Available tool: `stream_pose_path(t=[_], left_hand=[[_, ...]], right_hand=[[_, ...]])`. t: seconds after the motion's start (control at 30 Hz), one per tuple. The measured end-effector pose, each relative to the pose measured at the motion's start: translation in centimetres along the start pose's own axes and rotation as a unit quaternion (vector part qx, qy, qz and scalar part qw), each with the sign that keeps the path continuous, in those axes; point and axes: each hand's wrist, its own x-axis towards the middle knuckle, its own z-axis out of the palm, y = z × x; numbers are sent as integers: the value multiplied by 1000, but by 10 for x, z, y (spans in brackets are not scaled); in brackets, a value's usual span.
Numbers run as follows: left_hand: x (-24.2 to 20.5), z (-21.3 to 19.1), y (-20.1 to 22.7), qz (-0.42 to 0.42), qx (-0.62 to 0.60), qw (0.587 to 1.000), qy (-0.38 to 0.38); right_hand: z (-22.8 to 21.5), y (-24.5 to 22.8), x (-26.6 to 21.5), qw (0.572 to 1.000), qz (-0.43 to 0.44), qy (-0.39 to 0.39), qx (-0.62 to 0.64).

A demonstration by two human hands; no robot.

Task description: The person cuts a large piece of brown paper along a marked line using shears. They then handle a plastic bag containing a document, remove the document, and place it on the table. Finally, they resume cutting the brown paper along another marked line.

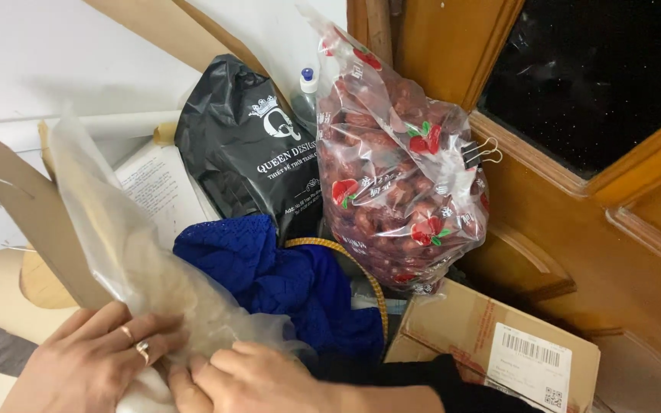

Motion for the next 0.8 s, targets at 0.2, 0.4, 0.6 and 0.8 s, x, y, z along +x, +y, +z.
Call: stream_pose_path(t=[0.2,0.4,0.6,0.8], left_hand=[[-11,-8,13,-21,44,994,101],[-19,-4,27,-60,1,989,135],[-22,-2,35,-82,-40,975,201],[-28,6,37,-83,-51,974,203]], right_hand=[[-35,70,44,929,57,-107,350],[84,151,74,885,347,-107,293],[192,182,123,878,384,-262,112],[257,186,146,803,531,-266,51]])
